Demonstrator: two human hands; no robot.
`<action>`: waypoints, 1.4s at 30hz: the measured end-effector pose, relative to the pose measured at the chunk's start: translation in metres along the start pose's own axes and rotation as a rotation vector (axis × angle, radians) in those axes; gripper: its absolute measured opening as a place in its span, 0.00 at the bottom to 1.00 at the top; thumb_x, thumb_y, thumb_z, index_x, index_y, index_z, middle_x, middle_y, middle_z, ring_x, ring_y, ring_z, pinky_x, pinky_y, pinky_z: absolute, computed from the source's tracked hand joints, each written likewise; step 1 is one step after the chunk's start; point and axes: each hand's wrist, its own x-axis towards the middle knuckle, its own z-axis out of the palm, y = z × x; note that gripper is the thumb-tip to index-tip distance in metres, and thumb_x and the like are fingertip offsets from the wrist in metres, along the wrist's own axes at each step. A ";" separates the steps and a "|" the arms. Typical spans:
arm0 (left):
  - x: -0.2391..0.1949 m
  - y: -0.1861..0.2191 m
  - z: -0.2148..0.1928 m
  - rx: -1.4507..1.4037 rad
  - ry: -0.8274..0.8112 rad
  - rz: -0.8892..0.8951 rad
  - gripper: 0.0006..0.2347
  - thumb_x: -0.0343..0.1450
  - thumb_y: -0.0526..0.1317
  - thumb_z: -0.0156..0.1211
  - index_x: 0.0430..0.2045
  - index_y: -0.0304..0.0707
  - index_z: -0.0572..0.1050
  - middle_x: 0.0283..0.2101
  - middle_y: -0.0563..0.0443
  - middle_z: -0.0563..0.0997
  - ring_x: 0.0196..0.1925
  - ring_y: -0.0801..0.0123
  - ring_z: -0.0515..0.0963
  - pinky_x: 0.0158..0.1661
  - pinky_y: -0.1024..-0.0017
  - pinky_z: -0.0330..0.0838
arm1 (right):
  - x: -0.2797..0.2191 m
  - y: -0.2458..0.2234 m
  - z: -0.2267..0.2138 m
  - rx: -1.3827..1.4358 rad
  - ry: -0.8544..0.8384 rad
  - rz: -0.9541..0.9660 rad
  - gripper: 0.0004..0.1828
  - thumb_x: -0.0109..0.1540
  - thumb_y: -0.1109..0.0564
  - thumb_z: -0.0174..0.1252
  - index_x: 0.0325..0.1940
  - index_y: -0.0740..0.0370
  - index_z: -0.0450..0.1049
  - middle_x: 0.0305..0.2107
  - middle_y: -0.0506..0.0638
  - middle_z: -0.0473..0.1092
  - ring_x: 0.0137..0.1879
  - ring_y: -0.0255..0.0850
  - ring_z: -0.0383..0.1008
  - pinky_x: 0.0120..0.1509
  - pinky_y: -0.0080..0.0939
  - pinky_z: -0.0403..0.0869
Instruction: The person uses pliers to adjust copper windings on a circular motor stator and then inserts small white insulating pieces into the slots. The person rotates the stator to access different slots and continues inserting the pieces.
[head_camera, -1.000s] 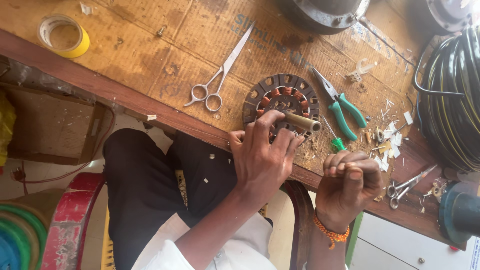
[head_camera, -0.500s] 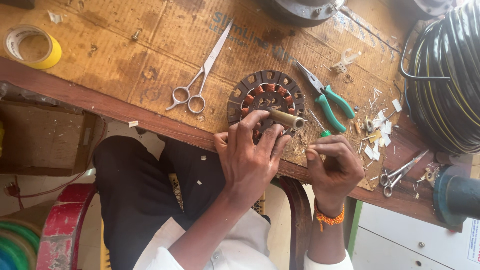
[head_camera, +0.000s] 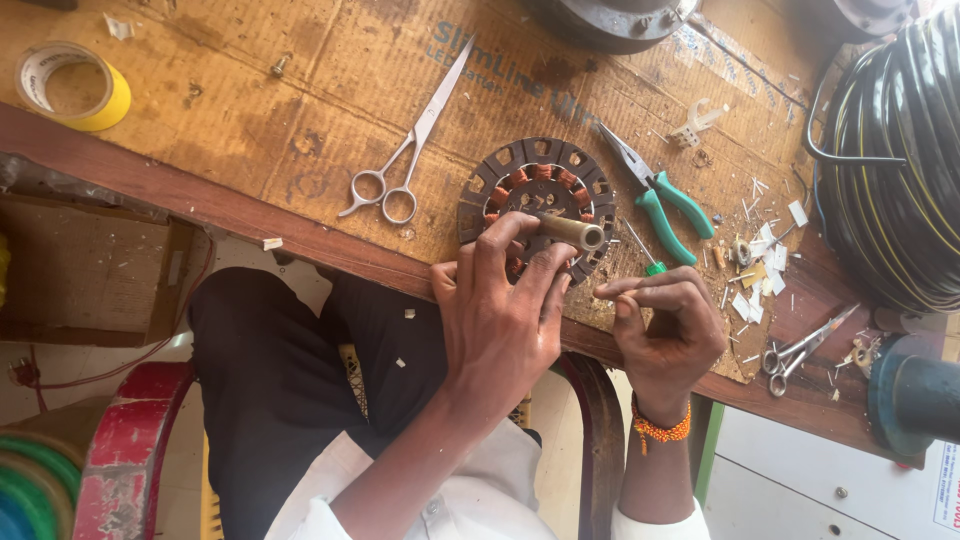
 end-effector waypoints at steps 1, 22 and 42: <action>0.000 0.000 0.000 -0.005 0.005 -0.002 0.13 0.69 0.40 0.70 0.48 0.49 0.80 0.58 0.55 0.69 0.52 0.67 0.72 0.50 0.60 0.58 | 0.000 0.000 0.000 -0.016 0.011 -0.016 0.10 0.67 0.63 0.64 0.40 0.69 0.68 0.38 0.52 0.67 0.48 0.44 0.82 0.47 0.36 0.83; -0.004 0.002 0.002 -0.034 0.033 -0.020 0.14 0.69 0.38 0.70 0.49 0.48 0.80 0.60 0.56 0.70 0.53 0.69 0.73 0.52 0.61 0.58 | -0.004 0.006 0.000 -0.356 0.055 -0.219 0.11 0.64 0.62 0.71 0.37 0.66 0.73 0.37 0.53 0.73 0.39 0.37 0.77 0.36 0.31 0.73; 0.000 0.008 -0.003 -0.017 0.016 -0.039 0.13 0.67 0.37 0.70 0.46 0.50 0.82 0.58 0.56 0.70 0.52 0.68 0.72 0.52 0.60 0.58 | -0.004 0.002 0.002 -0.520 0.051 -0.300 0.09 0.59 0.67 0.70 0.36 0.65 0.75 0.34 0.54 0.73 0.41 0.43 0.78 0.42 0.40 0.75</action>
